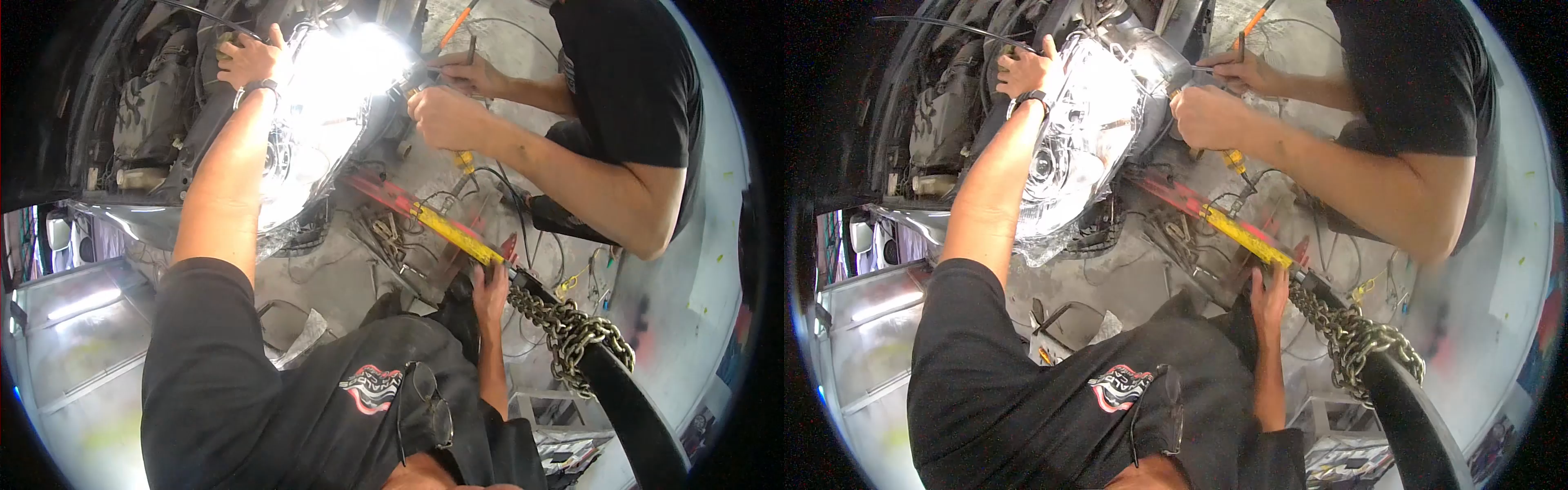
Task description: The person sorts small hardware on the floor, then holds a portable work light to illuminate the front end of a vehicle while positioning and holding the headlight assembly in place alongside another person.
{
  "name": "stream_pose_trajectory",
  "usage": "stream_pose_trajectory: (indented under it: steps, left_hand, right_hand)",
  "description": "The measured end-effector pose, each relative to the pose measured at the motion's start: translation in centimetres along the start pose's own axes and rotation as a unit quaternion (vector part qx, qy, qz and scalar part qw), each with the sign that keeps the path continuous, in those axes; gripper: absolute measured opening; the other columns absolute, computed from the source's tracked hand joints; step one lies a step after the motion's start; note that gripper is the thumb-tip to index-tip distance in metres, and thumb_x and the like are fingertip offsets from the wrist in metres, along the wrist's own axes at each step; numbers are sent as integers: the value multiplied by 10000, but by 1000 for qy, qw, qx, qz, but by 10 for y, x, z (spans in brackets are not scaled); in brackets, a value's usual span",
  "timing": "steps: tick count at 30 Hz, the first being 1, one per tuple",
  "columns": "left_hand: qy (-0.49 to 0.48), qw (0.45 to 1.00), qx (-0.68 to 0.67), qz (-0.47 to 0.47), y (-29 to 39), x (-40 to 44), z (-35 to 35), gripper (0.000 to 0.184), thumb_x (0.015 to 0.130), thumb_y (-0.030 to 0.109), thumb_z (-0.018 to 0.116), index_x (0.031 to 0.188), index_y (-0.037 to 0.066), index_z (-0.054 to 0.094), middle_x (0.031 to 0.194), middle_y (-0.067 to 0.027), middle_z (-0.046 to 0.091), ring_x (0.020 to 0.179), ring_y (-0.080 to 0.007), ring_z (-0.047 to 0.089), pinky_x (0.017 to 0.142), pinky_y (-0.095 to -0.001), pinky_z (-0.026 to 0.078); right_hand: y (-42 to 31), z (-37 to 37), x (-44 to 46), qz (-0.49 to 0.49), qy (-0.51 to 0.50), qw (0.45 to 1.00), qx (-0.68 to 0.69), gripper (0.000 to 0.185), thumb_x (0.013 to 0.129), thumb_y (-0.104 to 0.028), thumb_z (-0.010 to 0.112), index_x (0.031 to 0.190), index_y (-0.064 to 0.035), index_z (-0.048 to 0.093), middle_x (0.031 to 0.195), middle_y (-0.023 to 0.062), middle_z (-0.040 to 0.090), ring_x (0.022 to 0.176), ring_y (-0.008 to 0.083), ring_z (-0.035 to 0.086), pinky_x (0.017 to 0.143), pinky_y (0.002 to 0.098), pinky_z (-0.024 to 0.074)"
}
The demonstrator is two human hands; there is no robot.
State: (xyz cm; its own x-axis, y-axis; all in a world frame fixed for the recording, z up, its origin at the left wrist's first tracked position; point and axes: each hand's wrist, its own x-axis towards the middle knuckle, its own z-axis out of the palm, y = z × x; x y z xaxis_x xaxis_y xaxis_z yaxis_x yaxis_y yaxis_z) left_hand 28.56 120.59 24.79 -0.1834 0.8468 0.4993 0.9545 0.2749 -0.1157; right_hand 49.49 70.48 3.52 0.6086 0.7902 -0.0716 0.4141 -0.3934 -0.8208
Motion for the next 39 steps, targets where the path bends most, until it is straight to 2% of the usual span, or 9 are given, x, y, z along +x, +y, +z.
stream_pose_trajectory:
  steps: [5, 10, 13, 16, 22, 29, 31, 34, 39]
  left_hand:
    - [34, 999, 5, 11, -3, 2, 13, 783, 950, 682, 317, 1283, 15, 559, 1341, -217, 463, 1116, -372, 552, 934, -494, 411]
    - [32, 999, 8, 13, -3, 2, 12, 802, 956, 681, 303, 1302, -1, 545, 1361, -236, 450, 1113, -376, 552, 932, -491, 412]
    - [48, 999, 8, 19, -4, 0, 10, 810, 955, 683, 306, 1317, -4, 536, 1378, -239, 442, 1124, -383, 548, 950, -498, 407]
    - [27, 999, -19, 16, -6, 4, 15, 811, 952, 690, 316, 1326, 6, 540, 1389, -244, 433, 1169, -413, 531, 978, -530, 390]
    - [30, 999, -18, 18, -6, 3, 18, 791, 954, 685, 337, 1297, 9, 564, 1384, -243, 431, 1132, -411, 544, 970, -528, 384]
    - [0, 999, -34, 15, -4, 1, 6, 810, 956, 682, 324, 1309, -10, 554, 1390, -262, 425, 1147, -432, 540, 967, -542, 389]
    - [10, 999, -37, 19, -5, 0, 7, 816, 957, 681, 319, 1323, -13, 545, 1394, -273, 425, 1161, -447, 534, 973, -554, 387]
    - [41, 999, -20, 26, -6, 0, 11, 797, 957, 661, 349, 1294, -25, 572, 1362, -247, 455, 1103, -379, 557, 947, -506, 414]
    - [59, 998, -1, 33, -7, 1, 18, 790, 963, 645, 345, 1353, -19, 524, 1351, -246, 453, 1110, -407, 552, 939, -511, 407]
  right_hand:
    - [-99, -3, 82, -73, 47, 996, 24, 522, 857, -160, 729, 1299, 19, 515, 1169, 219, 590, 1132, 391, 554, 955, 453, 443]
    - [-160, 8, 155, -240, 89, 967, 14, 515, 826, -142, 754, 1270, 17, 545, 1165, 218, 607, 1111, 379, 584, 930, 444, 470]
    - [-148, 26, 193, -259, -13, 965, 29, 415, 842, -128, 744, 1207, 3, 598, 1149, 170, 641, 1079, 316, 617, 893, 413, 495]
    - [-135, 44, 213, -260, -100, 939, 203, 323, 868, -123, 730, 1157, -16, 635, 1146, 109, 664, 1065, 255, 628, 871, 383, 505]
    - [-142, 64, 205, -304, -87, 923, 220, 331, 859, -88, 745, 1166, -54, 625, 1115, 22, 655, 1027, 130, 592, 844, 298, 498]
    - [-166, 47, 147, -176, -197, 940, 214, 313, 923, -195, 674, 1187, -35, 622, 1089, 87, 655, 987, 198, 601, 853, 348, 488]
    - [-161, 43, 128, -271, -111, 941, 167, 353, 922, -237, 672, 1187, -11, 613, 1048, 135, 663, 932, 244, 625, 838, 385, 495]
    - [-153, 35, 98, -62, -230, 955, 175, 438, 899, -291, 686, 1179, 34, 599, 994, 208, 669, 887, 289, 657, 821, 421, 502]
    - [-104, 47, 47, 33, -255, 955, 150, 495, 871, -299, 704, 1154, 91, 590, 938, 247, 679, 883, 305, 674, 808, 413, 508]
